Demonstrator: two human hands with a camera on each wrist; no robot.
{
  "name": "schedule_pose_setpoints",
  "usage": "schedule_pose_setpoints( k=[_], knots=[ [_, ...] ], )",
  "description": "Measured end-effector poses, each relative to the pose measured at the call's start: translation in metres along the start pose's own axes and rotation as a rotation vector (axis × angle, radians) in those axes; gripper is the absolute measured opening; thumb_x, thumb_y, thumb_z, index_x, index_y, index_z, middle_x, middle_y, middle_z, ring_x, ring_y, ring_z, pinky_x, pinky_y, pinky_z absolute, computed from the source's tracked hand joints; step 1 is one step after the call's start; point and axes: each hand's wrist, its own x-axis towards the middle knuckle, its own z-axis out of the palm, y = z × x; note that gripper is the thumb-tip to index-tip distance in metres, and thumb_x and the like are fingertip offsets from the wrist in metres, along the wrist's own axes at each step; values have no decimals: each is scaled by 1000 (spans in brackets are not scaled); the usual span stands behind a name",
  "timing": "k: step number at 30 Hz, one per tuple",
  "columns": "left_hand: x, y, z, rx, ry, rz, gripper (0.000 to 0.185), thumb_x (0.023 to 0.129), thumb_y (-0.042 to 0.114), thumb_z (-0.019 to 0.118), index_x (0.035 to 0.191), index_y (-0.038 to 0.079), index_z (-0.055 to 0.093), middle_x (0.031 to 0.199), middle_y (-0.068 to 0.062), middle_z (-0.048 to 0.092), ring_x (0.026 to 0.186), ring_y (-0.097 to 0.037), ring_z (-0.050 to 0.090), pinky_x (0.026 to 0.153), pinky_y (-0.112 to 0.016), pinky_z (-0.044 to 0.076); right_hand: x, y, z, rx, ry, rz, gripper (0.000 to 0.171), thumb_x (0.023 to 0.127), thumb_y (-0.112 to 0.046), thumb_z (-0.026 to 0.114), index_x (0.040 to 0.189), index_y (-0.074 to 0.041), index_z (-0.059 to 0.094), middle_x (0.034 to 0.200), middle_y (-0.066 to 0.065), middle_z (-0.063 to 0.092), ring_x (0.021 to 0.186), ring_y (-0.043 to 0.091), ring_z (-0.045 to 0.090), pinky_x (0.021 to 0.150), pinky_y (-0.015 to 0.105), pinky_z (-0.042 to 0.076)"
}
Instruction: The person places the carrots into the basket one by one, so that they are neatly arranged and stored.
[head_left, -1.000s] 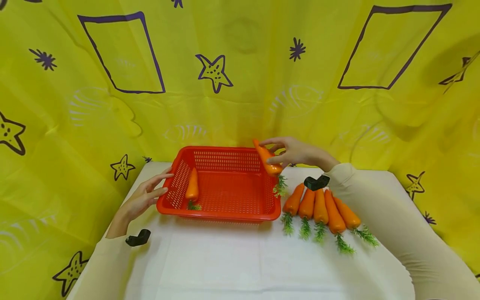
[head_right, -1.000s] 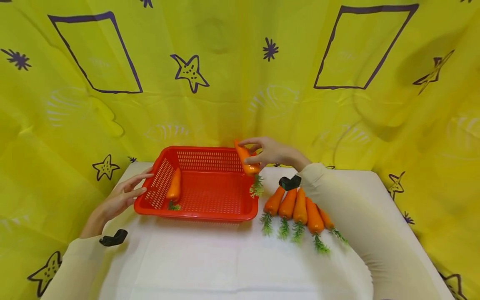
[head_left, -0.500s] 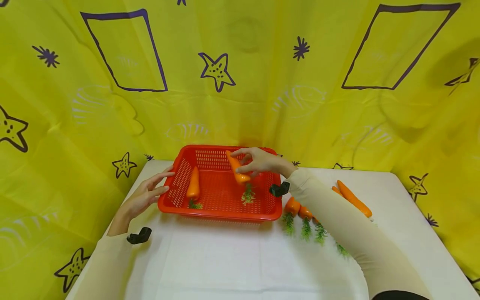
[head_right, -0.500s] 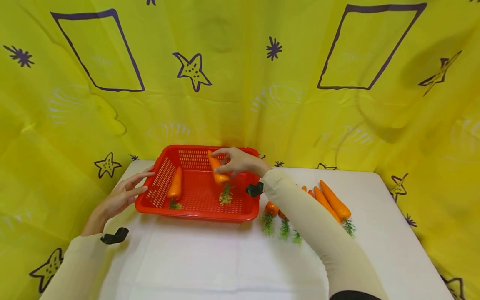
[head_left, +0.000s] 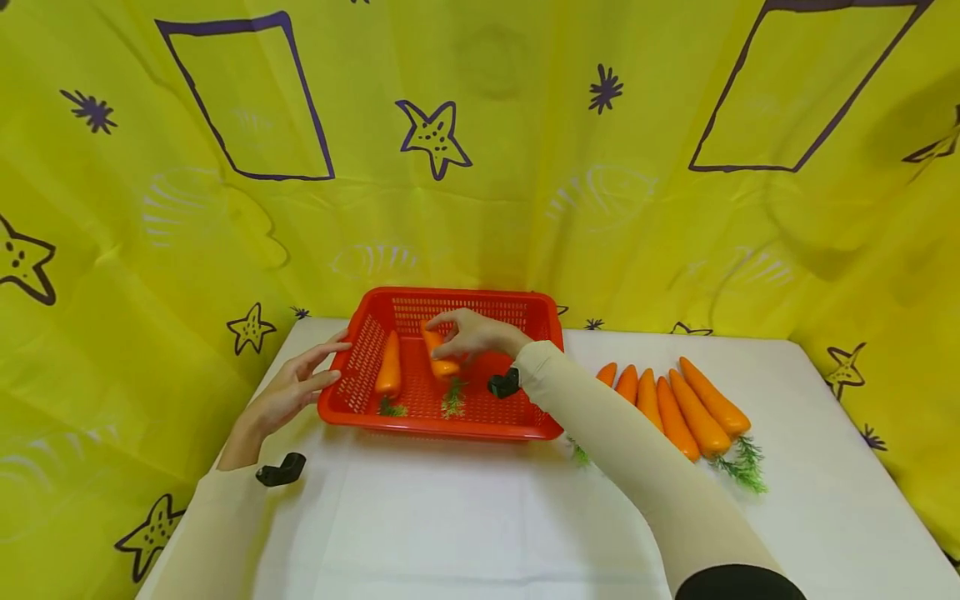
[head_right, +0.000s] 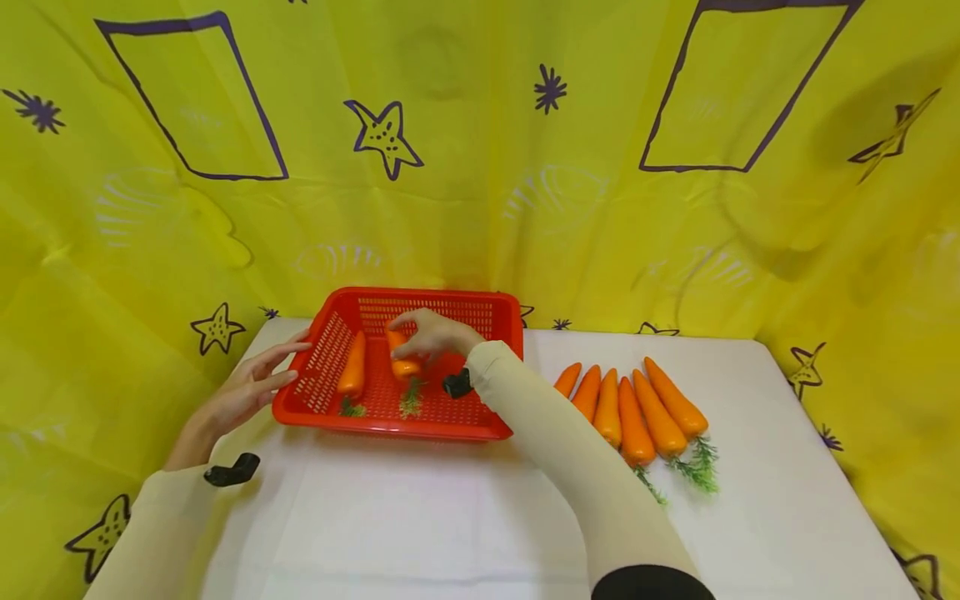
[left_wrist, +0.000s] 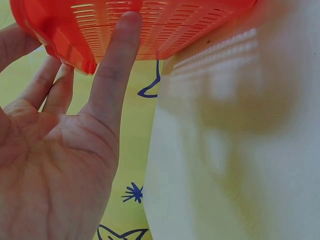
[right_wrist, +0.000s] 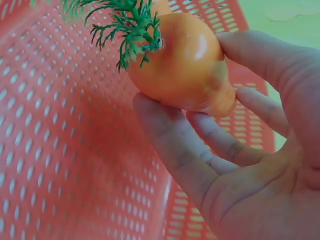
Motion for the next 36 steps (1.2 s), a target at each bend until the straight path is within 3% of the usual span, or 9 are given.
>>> schedule_pose_setpoints(
  k=[6, 14, 19, 25, 32, 36],
  knots=[
    [2, -1, 1, -17, 6, 2, 50, 107, 7, 51, 155, 1, 38, 173, -5, 6, 153, -46, 12, 96, -34, 54, 22, 2, 15, -13, -5, 36, 60, 93, -12, 76, 149, -10, 53, 117, 15, 60, 75, 19, 62, 68, 33, 59],
    [4, 1, 1, -14, 6, 5, 50, 107, 7, 51, 155, 2, 39, 173, -4, 7, 154, -46, 10, 97, -32, 53, 38, 4, 33, -17, 42, 52, 60, 92, -12, 77, 147, -6, 54, 131, 18, 55, 76, 18, 60, 70, 31, 57],
    [4, 1, 1, -9, 9, -2, 49, 107, 7, 51, 155, 3, 40, 173, -3, 7, 154, -46, 9, 95, -34, 54, 44, 4, 41, 45, 42, 66, 64, 91, -10, 79, 149, -5, 51, 134, 20, 53, 76, 19, 64, 69, 35, 61],
    [3, 0, 1, -10, 6, 8, 49, 107, 6, 50, 154, 2, 40, 173, -3, 7, 154, -46, 9, 97, -32, 53, 46, 4, 44, 79, 12, 102, 66, 91, -8, 78, 152, -9, 50, 127, 19, 55, 75, 21, 65, 73, 45, 62],
    [1, -1, 0, -14, 8, 7, 49, 107, 7, 51, 154, 1, 39, 173, -3, 7, 154, -45, 10, 97, -32, 53, 46, 4, 46, 77, 2, 109, 67, 92, -9, 77, 152, -10, 49, 121, 15, 53, 71, 22, 59, 72, 44, 62],
    [1, -1, 0, -16, 9, -4, 51, 107, 6, 51, 156, 2, 38, 173, -3, 7, 154, -44, 10, 97, -32, 53, 45, 4, 47, 72, -9, 122, 67, 93, -10, 77, 153, -11, 48, 120, 15, 56, 72, 22, 63, 72, 43, 62]
  ],
)
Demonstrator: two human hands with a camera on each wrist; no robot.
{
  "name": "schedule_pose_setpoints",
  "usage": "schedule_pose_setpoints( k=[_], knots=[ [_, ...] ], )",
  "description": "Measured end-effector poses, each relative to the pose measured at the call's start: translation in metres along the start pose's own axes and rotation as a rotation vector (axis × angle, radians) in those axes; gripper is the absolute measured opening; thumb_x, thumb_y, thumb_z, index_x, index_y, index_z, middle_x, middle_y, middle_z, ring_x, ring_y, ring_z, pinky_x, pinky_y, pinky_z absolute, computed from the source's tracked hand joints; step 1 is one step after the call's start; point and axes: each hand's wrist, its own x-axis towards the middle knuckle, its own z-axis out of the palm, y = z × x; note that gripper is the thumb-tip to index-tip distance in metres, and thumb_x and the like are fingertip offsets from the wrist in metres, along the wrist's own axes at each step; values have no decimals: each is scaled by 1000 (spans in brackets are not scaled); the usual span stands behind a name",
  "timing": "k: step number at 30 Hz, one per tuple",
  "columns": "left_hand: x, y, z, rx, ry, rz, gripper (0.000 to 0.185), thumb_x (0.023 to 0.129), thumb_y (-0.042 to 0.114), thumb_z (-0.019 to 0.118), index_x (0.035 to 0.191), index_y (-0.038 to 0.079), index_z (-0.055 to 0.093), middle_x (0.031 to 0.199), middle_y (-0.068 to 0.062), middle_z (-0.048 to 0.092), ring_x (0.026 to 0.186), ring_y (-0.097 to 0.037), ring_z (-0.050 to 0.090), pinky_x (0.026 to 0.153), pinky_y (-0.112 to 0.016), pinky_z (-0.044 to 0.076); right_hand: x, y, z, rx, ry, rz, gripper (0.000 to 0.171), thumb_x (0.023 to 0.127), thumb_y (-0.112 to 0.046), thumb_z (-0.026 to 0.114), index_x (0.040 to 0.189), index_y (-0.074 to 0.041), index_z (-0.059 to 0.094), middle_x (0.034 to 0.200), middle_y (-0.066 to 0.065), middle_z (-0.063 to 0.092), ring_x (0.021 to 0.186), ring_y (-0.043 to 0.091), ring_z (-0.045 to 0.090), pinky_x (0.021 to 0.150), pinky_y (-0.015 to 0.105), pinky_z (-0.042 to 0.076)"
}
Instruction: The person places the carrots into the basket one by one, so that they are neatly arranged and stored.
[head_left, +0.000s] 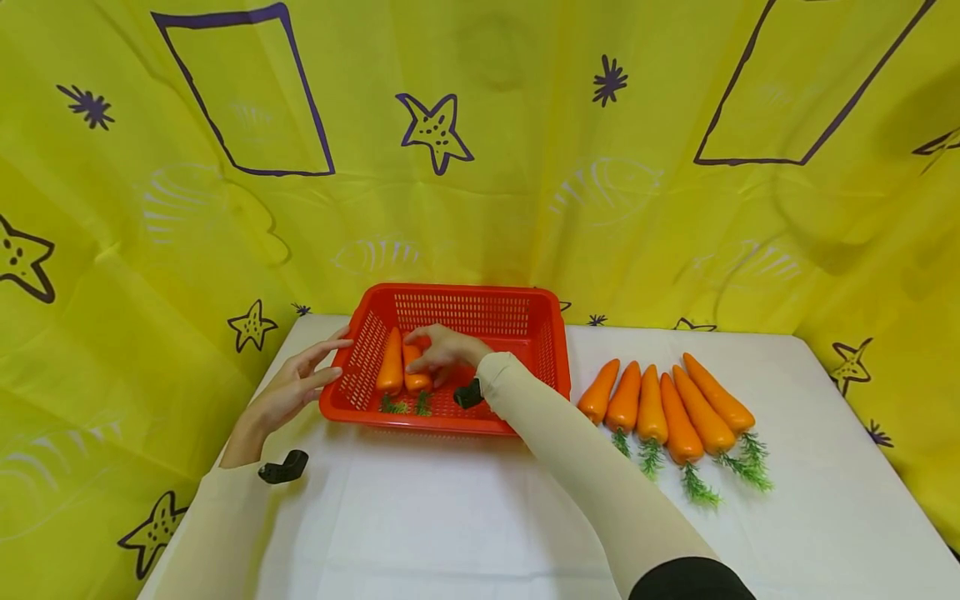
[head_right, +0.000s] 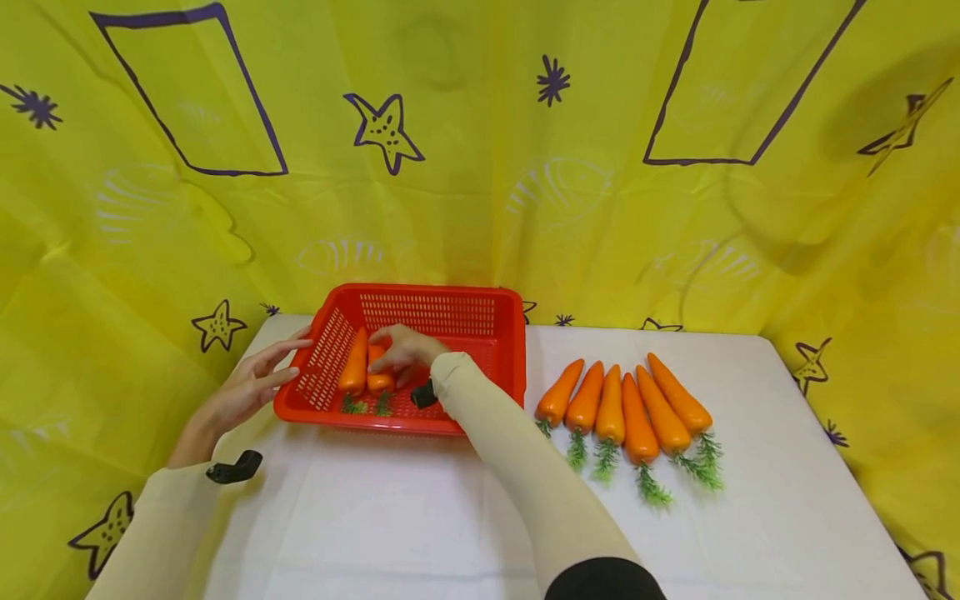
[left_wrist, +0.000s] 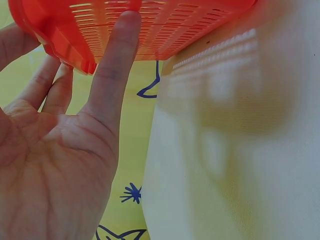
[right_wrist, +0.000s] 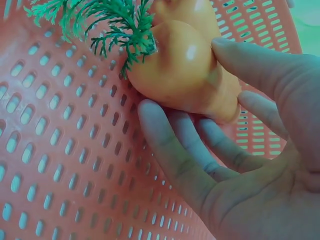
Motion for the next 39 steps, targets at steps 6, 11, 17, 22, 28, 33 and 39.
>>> schedule_pose_setpoints(
  k=[6, 11, 17, 22, 28, 33, 39],
  knots=[
    [1, 0, 0, 8, 1, -3, 50, 107, 7, 51, 156, 3, 38, 173, -2, 8, 154, -45, 10, 97, -32, 53, -4, 2, -4, -26, -20, -10, 67, 95, -13, 75, 154, -12, 45, 107, 13, 60, 72, 24, 62, 73, 43, 62],
    [0, -1, 0, 15, -6, 4, 50, 107, 8, 51, 155, 3, 38, 173, -2, 8, 154, -45, 10, 98, -30, 51, -9, 4, -10, -53, -56, -25, 67, 96, -13, 73, 156, -11, 42, 94, 11, 66, 75, 25, 65, 73, 41, 62],
    [1, -1, 1, 10, -7, 3, 50, 107, 8, 51, 156, 3, 38, 173, -2, 7, 154, -43, 11, 98, -31, 52, -23, -1, -20, -226, -54, -64, 68, 95, -14, 75, 155, -9, 42, 139, 22, 54, 78, 22, 68, 73, 32, 59],
    [0, -1, 1, 7, -2, -4, 51, 107, 8, 51, 156, 3, 38, 174, -1, 7, 154, -43, 10, 97, -31, 52, -45, -8, -31, -406, -73, -109, 71, 96, -16, 75, 157, -9, 39, 142, 24, 52, 77, 23, 65, 75, 30, 58],
    [-1, 1, 1, 13, -5, -2, 50, 107, 7, 50, 156, 3, 37, 174, -1, 7, 154, -44, 8, 97, -31, 53, -78, -11, -49, -483, -91, -168, 70, 96, -21, 74, 157, -16, 40, 130, 22, 59, 90, 32, 70, 77, 37, 60],
    [-1, 2, 2, 6, -1, -5, 50, 107, 8, 50, 155, 2, 38, 174, -2, 6, 154, -42, 11, 95, -34, 54, -107, -6, -67, -532, -24, -254, 67, 97, -24, 74, 156, -18, 43, 134, 16, 59, 88, 32, 71, 78, 37, 59],
    [-1, 2, 2, -1, -1, -2, 50, 107, 7, 50, 156, 3, 38, 174, -3, 6, 153, -36, 18, 95, -34, 55, -147, 8, -92, -553, 128, -383, 62, 95, -26, 76, 151, -17, 51, 129, 12, 64, 87, 19, 68, 81, 35, 57]
  ],
)
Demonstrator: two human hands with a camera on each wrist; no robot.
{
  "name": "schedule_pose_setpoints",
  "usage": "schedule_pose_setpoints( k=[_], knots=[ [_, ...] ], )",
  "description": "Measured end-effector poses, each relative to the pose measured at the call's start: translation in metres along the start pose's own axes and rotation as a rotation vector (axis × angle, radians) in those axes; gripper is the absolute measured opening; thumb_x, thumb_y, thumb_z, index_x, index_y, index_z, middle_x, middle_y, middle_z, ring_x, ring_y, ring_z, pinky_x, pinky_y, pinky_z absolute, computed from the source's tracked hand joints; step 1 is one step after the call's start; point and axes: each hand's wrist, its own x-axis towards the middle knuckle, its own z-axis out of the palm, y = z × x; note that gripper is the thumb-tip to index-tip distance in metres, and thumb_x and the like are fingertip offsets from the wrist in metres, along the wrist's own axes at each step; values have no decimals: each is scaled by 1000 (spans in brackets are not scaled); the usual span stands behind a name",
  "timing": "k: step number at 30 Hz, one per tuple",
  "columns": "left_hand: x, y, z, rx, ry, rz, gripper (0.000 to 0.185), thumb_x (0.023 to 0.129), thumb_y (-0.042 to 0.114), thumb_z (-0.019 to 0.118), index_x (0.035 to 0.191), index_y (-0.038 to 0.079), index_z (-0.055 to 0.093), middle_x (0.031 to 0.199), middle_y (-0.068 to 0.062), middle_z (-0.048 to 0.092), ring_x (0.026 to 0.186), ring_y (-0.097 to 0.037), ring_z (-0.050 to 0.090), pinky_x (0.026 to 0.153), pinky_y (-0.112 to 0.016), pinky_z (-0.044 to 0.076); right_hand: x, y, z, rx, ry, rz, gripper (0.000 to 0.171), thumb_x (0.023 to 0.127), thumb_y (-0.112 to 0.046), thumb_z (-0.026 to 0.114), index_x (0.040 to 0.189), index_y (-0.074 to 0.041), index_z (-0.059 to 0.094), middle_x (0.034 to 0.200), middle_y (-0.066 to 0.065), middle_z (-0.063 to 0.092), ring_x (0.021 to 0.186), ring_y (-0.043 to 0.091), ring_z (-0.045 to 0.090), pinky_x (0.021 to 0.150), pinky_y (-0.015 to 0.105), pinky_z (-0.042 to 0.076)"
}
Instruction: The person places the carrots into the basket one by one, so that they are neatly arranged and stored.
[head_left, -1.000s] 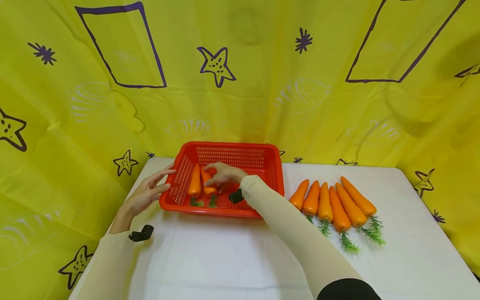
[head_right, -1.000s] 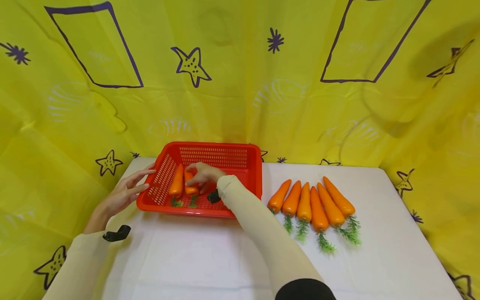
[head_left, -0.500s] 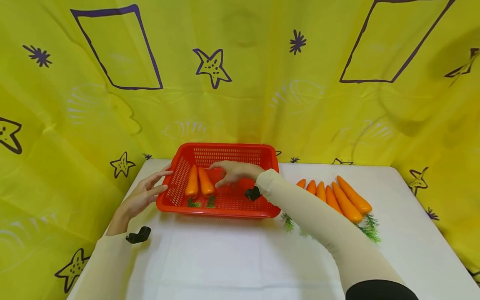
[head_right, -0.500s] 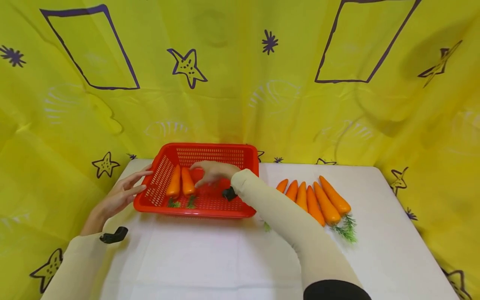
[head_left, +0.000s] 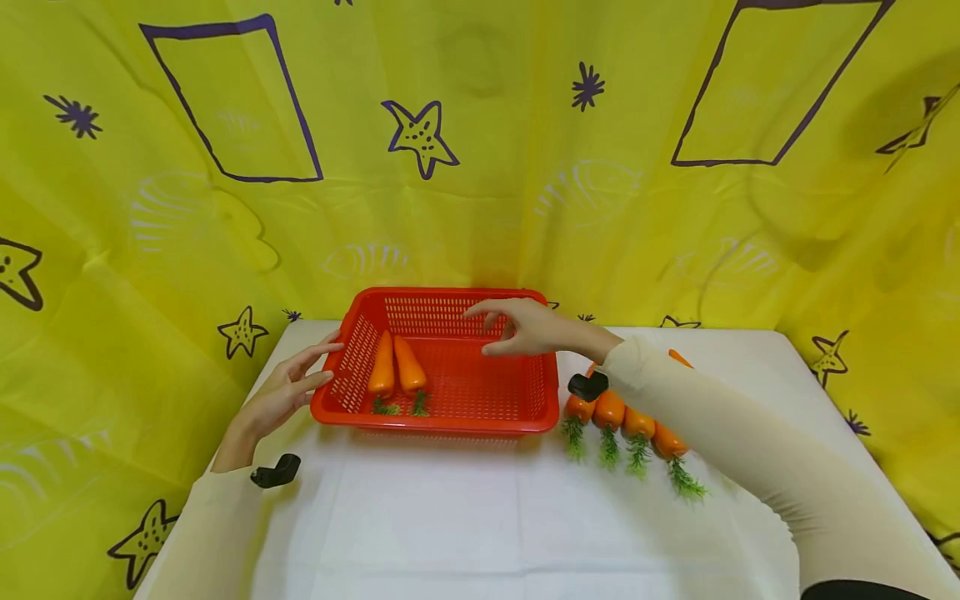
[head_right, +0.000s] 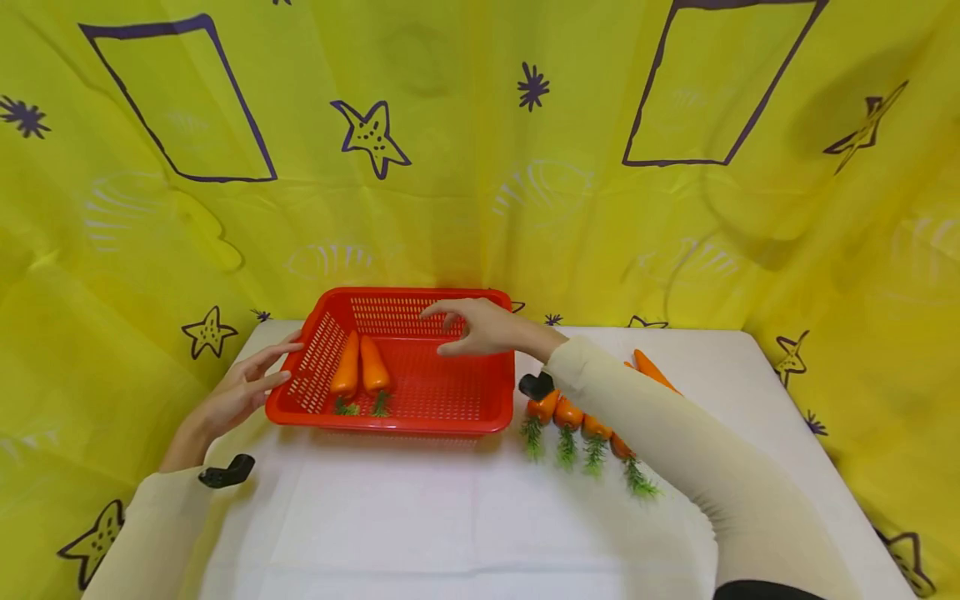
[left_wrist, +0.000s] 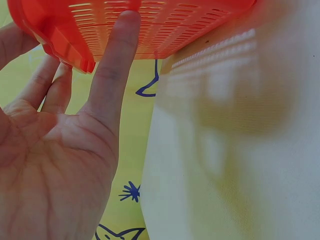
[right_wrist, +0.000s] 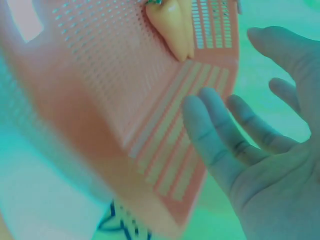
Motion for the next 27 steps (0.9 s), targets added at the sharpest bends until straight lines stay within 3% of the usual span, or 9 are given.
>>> schedule_pose_setpoints(
  k=[6, 13, 18, 27],
  knots=[
    [0, -2, 0, -2, -3, 2, 50, 107, 7, 50, 156, 3, 38, 174, -2, 6, 153, -32, 20, 96, -33, 54, -48, 11, -24, 66, 98, -3, 61, 95, -23, 76, 150, -16, 52, 130, 15, 61, 87, 20, 67, 73, 37, 58],
    [1, 0, 0, -7, 9, -11, 49, 107, 7, 51, 155, 3, 39, 174, 0, 7, 155, -38, 14, 96, -31, 54, -99, 32, -44, 35, 182, 49, 60, 94, -19, 77, 149, -14, 53, 124, 16, 65, 90, 20, 69, 71, 34, 58],
    [0, 0, 1, -11, 4, -8, 49, 107, 7, 51, 154, 2, 38, 174, -2, 5, 154, -44, 6, 96, -29, 53, -130, 48, -49, 33, 206, 99, 61, 95, -17, 77, 150, -13, 51, 123, 16, 65, 91, 21, 70, 70, 33, 59],
    [0, 0, 0, 2, 4, -14, 51, 108, 8, 50, 156, 2, 37, 174, 0, 7, 154, -42, 8, 96, -29, 53, -177, 70, -53, 61, 234, 189, 62, 96, -15, 74, 152, -12, 47, 127, 19, 62, 94, 26, 70, 68, 36, 60]
  ],
)
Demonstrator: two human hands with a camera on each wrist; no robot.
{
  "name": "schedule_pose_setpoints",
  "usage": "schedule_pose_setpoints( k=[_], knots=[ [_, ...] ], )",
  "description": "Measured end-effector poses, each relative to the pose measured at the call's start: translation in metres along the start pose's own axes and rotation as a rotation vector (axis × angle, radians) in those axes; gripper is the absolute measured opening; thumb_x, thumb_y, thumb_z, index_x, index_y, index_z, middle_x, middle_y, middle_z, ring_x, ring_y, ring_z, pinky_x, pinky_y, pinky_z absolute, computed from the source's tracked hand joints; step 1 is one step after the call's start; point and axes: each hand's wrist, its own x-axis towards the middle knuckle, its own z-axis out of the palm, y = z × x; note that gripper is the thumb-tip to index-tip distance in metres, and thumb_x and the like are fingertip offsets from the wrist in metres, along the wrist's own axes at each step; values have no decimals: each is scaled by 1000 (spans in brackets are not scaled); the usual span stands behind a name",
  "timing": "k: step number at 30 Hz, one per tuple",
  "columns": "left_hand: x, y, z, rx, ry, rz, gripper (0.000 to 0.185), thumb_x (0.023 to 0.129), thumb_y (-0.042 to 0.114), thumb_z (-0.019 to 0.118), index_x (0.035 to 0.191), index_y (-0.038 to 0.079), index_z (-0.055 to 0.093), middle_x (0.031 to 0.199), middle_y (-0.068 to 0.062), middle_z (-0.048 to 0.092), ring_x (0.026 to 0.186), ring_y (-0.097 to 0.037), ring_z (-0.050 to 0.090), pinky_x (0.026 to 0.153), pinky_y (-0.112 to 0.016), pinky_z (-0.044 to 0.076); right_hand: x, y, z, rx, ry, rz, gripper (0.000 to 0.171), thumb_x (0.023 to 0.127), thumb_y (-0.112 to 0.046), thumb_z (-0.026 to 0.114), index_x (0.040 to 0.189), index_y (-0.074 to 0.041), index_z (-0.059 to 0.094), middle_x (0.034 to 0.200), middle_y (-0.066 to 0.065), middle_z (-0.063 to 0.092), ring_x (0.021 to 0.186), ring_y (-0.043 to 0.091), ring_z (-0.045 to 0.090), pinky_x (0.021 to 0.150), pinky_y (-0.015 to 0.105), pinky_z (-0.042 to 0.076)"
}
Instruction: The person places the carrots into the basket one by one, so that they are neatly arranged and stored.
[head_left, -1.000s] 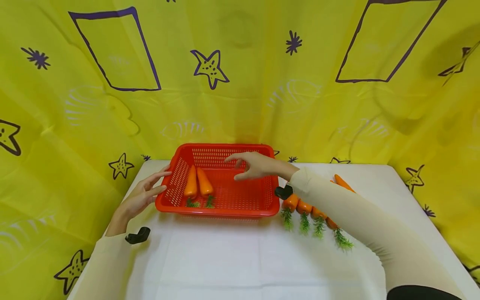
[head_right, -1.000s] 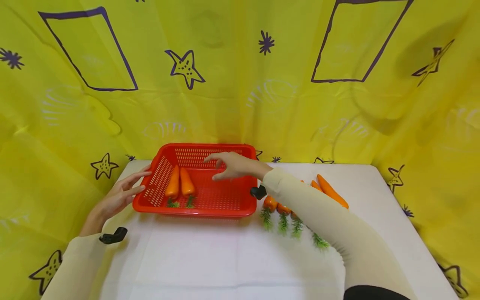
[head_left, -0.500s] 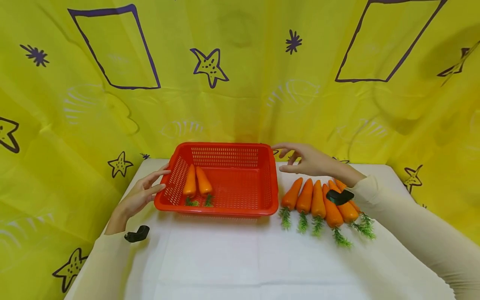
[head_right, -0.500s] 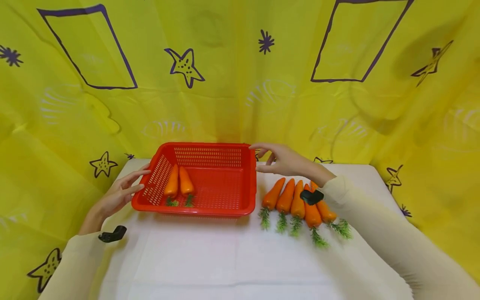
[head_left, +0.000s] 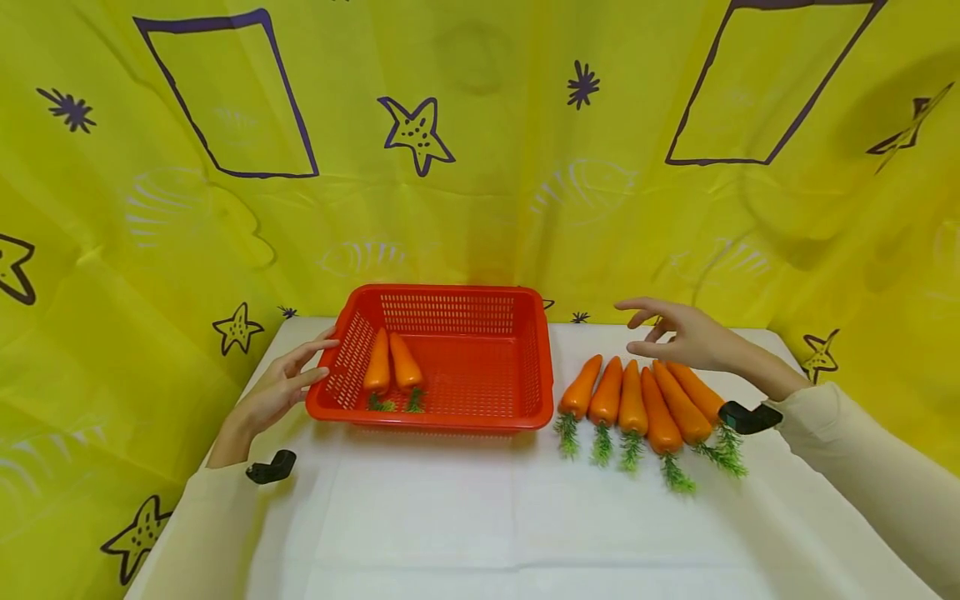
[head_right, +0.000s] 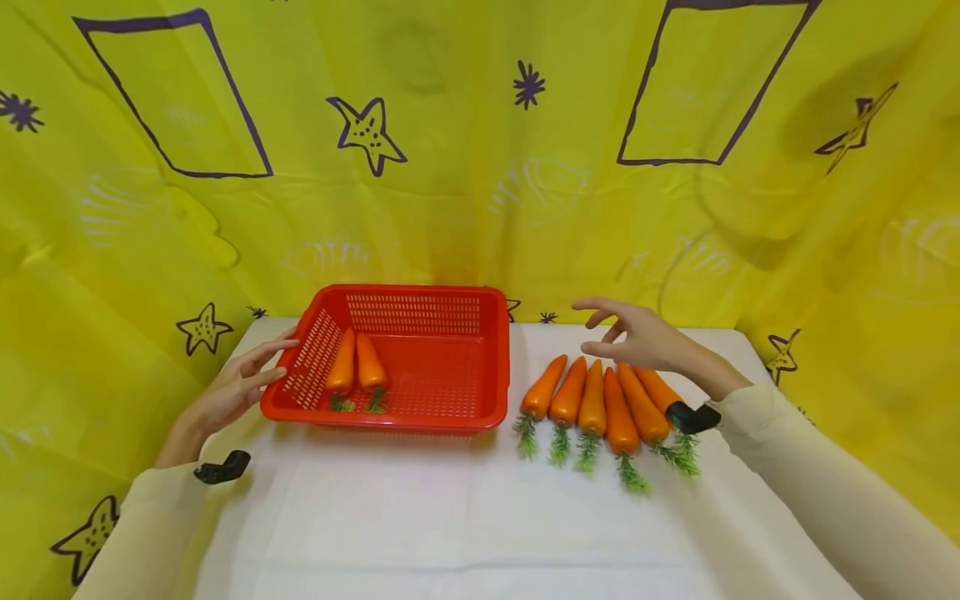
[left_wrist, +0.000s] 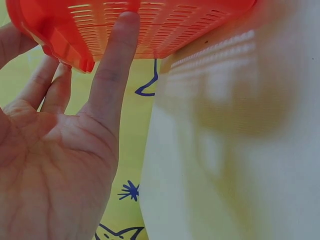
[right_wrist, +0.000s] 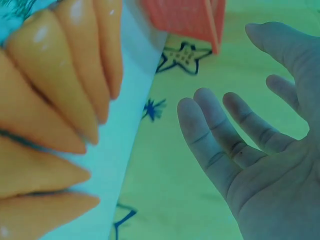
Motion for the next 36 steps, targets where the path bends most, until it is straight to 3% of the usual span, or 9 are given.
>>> schedule_pose_setpoints(
  k=[7, 11, 14, 25, 30, 36],
  knots=[
    [-1, -2, -1, -1, 7, -11, 50, 108, 9, 50, 156, 4, 38, 174, 0, 6, 154, -36, 14, 97, -30, 53, -14, 19, -7, 0, 7, 28, 62, 96, -12, 74, 152, -7, 46, 127, 22, 62, 95, 30, 71, 70, 32, 60],
    [-1, -2, -1, -11, 5, 0, 49, 108, 7, 50, 155, 3, 39, 174, -1, 7, 153, -32, 18, 97, -30, 54, -18, 27, -8, 13, -3, 59, 63, 97, -14, 73, 153, -6, 44, 129, 24, 60, 97, 31, 70, 70, 38, 60],
    [1, -2, -1, -11, 0, 11, 49, 108, 6, 49, 155, 3, 38, 174, -1, 7, 155, -33, 14, 97, -29, 53, -21, 33, -10, 14, -3, 82, 64, 98, -15, 72, 154, -6, 42, 131, 25, 59, 99, 33, 70, 70, 41, 61],
    [2, 0, 0, -14, -12, 11, 49, 107, 6, 50, 155, 3, 39, 174, 0, 7, 154, -44, 4, 97, -29, 53, -31, 48, -17, 6, 22, 116, 65, 99, -14, 71, 155, -5, 40, 132, 27, 58, 100, 36, 69, 66, 34, 59],
    [2, 0, 0, -10, -7, 12, 49, 107, 6, 50, 155, 2, 38, 174, -1, 7, 154, -45, 4, 96, -30, 53, -37, 57, -20, 36, -16, 133, 67, 99, -15, 70, 156, -4, 36, 134, 30, 55, 102, 41, 69, 68, 37, 60],
    [1, -1, 0, -9, 0, 13, 49, 107, 6, 50, 154, 2, 39, 174, -2, 6, 154, -46, 4, 96, -29, 53, -43, 73, -21, 58, -93, 246, 73, 100, -24, 70, 158, -3, 30, 143, 36, 46, 112, 44, 66, 78, 42, 60]
  ],
)
